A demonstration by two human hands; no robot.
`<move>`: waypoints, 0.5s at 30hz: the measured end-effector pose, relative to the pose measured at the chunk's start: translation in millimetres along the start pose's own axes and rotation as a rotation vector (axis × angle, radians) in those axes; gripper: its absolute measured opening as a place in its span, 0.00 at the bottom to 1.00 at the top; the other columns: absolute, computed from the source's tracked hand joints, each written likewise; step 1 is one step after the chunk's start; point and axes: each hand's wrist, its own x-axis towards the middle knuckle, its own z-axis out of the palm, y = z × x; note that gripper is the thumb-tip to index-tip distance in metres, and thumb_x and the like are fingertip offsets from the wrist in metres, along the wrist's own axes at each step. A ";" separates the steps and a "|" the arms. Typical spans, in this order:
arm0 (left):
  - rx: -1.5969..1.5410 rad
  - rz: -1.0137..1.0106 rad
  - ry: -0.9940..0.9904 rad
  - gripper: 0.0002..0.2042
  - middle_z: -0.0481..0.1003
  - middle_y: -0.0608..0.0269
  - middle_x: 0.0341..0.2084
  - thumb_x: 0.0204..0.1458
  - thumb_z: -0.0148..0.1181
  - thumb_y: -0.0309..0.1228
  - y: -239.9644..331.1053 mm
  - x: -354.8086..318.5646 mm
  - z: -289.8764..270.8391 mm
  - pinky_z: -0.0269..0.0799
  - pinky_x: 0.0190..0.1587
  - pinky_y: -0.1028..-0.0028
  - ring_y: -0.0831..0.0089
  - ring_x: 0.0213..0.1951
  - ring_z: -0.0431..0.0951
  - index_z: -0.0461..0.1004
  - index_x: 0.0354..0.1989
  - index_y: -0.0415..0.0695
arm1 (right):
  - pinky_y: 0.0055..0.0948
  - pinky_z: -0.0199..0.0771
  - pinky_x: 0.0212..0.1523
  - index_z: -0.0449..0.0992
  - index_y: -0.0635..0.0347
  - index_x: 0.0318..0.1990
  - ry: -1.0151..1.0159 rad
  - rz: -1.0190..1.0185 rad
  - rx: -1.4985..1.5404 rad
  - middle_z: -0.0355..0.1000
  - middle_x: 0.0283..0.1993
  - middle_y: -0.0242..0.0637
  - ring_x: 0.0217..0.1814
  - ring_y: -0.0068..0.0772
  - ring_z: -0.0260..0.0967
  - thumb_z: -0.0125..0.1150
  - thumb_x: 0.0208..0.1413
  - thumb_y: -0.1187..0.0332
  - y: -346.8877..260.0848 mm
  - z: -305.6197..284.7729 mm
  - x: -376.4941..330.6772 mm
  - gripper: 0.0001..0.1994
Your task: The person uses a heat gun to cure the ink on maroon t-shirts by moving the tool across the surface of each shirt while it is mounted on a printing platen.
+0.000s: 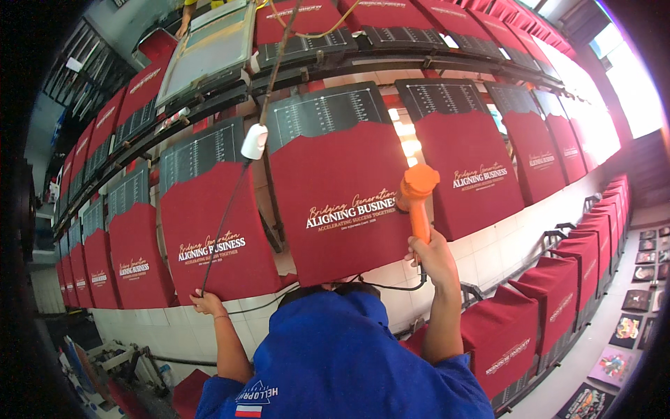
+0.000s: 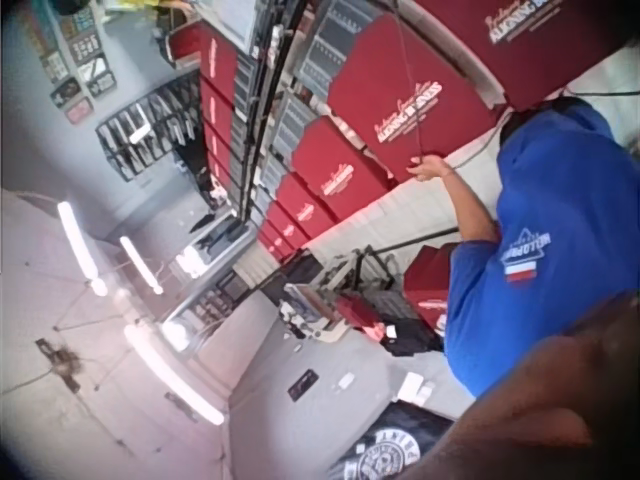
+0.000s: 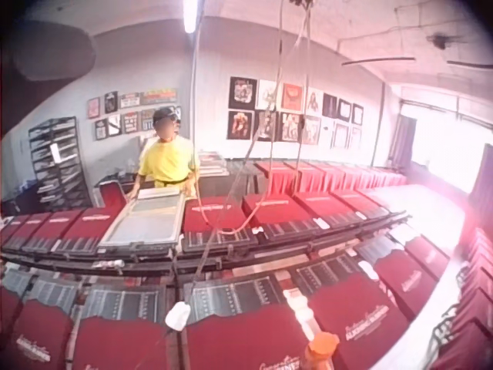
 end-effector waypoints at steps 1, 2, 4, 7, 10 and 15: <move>0.009 -0.008 -0.001 0.30 0.46 0.28 0.64 0.64 0.40 0.51 -9.8 7.7 -2.6 0.57 0.61 0.45 0.33 0.63 0.54 0.55 0.67 0.42 | 0.21 0.70 0.23 0.68 0.64 0.39 0.008 0.002 0.004 0.69 0.26 0.32 0.23 0.23 0.72 0.56 0.56 0.69 -0.4 -0.5 -0.3 0.08; 0.015 -0.016 0.000 0.30 0.46 0.28 0.64 0.64 0.40 0.51 -17.0 16.0 -6.9 0.58 0.61 0.46 0.34 0.63 0.55 0.56 0.66 0.42 | 0.21 0.70 0.23 0.68 0.64 0.39 -0.003 0.014 0.024 0.69 0.26 0.32 0.24 0.23 0.72 0.56 0.56 0.69 -0.5 1.0 0.3 0.09; 0.035 -0.051 -0.004 0.30 0.48 0.29 0.64 0.64 0.40 0.51 -32.7 37.8 -17.2 0.59 0.60 0.48 0.36 0.63 0.56 0.57 0.65 0.40 | 0.20 0.71 0.22 0.68 0.64 0.37 -0.046 0.025 0.035 0.69 0.25 0.32 0.24 0.23 0.72 0.55 0.57 0.68 -1.2 12.2 -6.0 0.08; 0.052 -0.120 0.009 0.30 0.50 0.29 0.63 0.64 0.40 0.51 -52.2 79.5 -33.9 0.60 0.60 0.49 0.38 0.62 0.58 0.59 0.63 0.37 | 0.19 0.72 0.22 0.68 0.64 0.39 -0.153 0.019 0.062 0.69 0.25 0.32 0.24 0.23 0.73 0.55 0.58 0.68 2.8 42.3 -14.3 0.08; 0.037 -0.130 0.089 0.29 0.53 0.29 0.61 0.65 0.40 0.50 -68.7 131.7 -44.1 0.61 0.58 0.48 0.39 0.61 0.59 0.62 0.61 0.34 | 0.20 0.72 0.22 0.69 0.65 0.42 -0.287 0.015 0.076 0.71 0.26 0.33 0.24 0.23 0.73 0.56 0.58 0.67 9.2 94.6 -25.0 0.10; -0.027 0.082 0.231 0.29 0.61 0.31 0.56 0.64 0.42 0.48 -91.2 249.9 -56.9 0.59 0.59 0.49 0.41 0.60 0.59 0.63 0.58 0.31 | 0.20 0.71 0.23 0.68 0.65 0.43 -0.547 0.114 0.073 0.70 0.27 0.33 0.25 0.22 0.72 0.57 0.58 0.69 -5.2 212.7 -44.1 0.10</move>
